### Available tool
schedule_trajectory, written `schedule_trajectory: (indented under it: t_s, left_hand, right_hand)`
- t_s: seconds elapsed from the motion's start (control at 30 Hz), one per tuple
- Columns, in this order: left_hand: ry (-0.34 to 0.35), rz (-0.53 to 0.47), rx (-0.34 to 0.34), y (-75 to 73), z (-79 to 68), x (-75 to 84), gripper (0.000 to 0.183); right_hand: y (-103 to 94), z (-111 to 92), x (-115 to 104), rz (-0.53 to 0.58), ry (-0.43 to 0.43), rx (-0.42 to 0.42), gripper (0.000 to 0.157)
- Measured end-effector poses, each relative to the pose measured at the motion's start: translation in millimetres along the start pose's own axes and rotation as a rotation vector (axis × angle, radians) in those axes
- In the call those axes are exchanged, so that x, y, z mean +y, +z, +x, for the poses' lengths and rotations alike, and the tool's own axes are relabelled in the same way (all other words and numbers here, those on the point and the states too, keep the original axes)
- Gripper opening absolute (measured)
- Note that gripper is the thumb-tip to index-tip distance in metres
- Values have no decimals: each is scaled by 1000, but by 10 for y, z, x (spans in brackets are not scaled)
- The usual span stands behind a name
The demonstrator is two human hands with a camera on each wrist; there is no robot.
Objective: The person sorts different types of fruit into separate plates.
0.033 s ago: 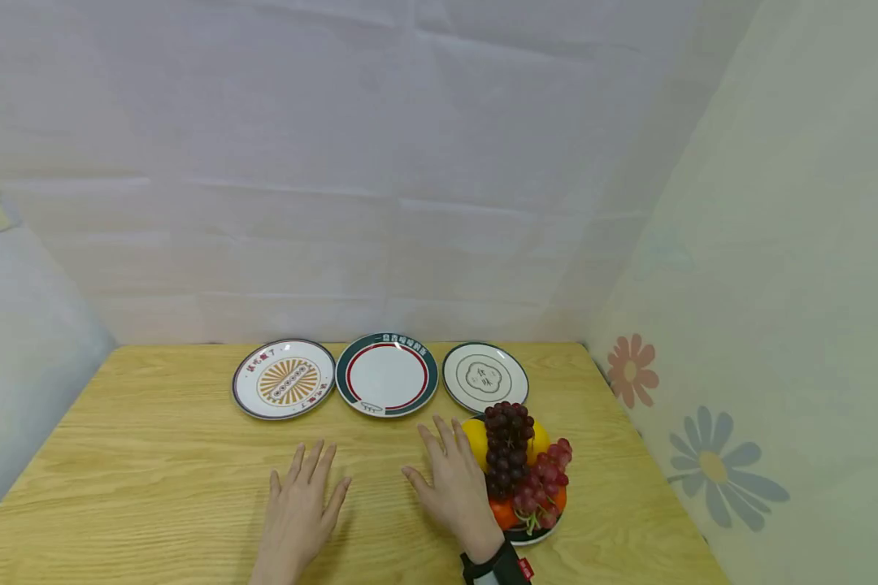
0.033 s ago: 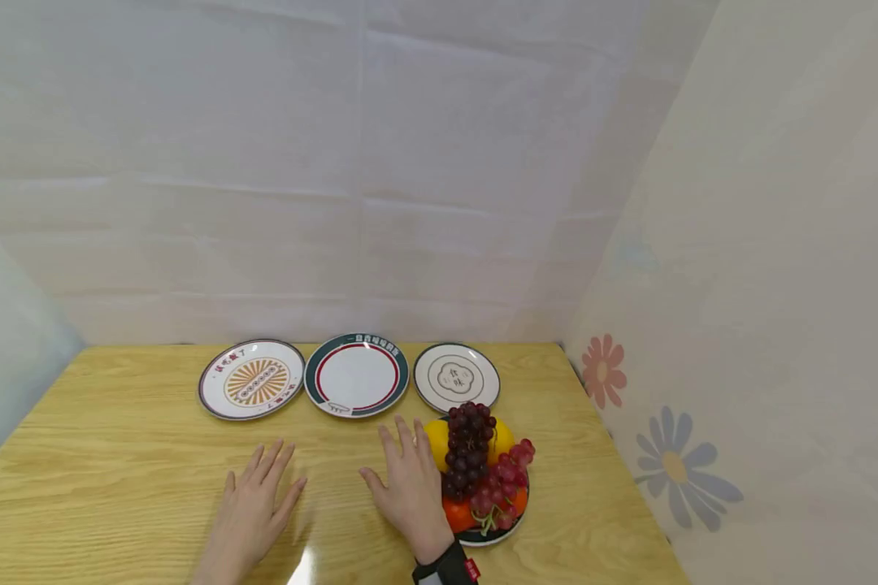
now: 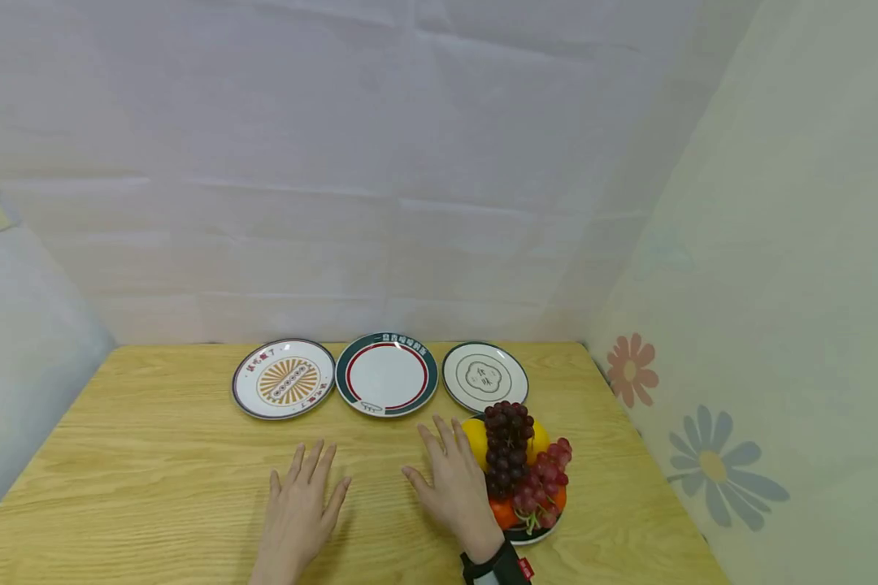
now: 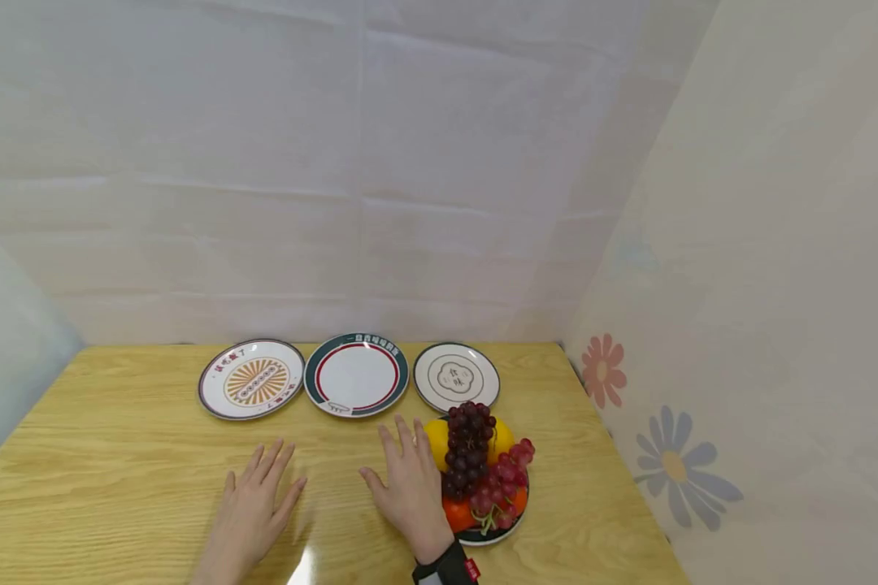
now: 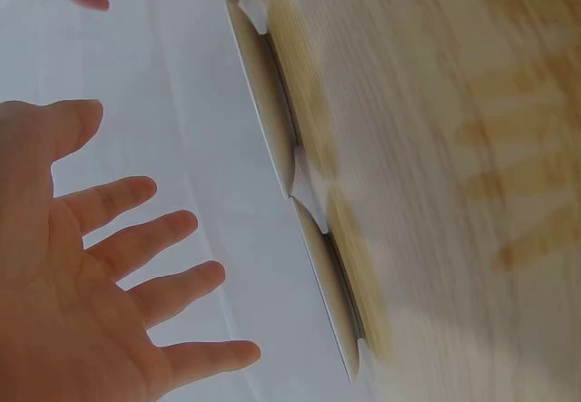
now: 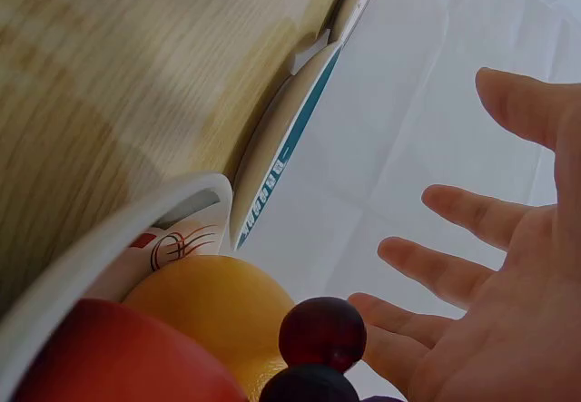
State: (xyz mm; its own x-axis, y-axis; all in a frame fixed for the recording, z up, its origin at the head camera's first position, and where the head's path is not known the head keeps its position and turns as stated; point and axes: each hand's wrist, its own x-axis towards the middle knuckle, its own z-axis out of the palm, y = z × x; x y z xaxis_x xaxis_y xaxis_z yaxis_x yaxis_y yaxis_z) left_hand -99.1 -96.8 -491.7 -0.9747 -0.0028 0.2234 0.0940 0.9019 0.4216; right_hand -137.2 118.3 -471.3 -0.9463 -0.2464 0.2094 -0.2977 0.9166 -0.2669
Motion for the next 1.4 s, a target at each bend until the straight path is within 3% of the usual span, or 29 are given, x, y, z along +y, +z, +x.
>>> schedule_trajectory:
  t_s: [0.3,0.37,0.47,0.57,0.63,0.73,0.87,1.17,1.4]
  left_hand:
    - [14,-6,37,-25,-1,15,52]
    - [14,-4,35,-36,-2,19,52]
    - [13,-2,23,-51,-1,27,52]
    - [15,-3,14,-54,5,34,52]
    - [18,-4,15,-51,9,36,52]
    - [24,-4,25,-47,5,34,52]
    - [32,-4,33,-45,-1,36,51]
    - [27,-5,16,-32,-23,35,52]
    - [20,-9,-6,-32,-34,39,53]
  right_hand:
    - [-147,-42,-43,16,-14,55,56]
    - [-220,-55,-41,5,-21,109,54]
    - [-345,-62,7,-25,-10,264,49]
    - [-442,-55,113,-56,103,427,48]
    - [-466,-52,199,-62,232,458,53]
    - [-447,-63,302,-65,411,376,68]
    - [-372,-73,372,-72,505,257,78]
    - [-284,-53,408,-86,524,195,85]
    - [-312,-60,400,-65,511,219,70]
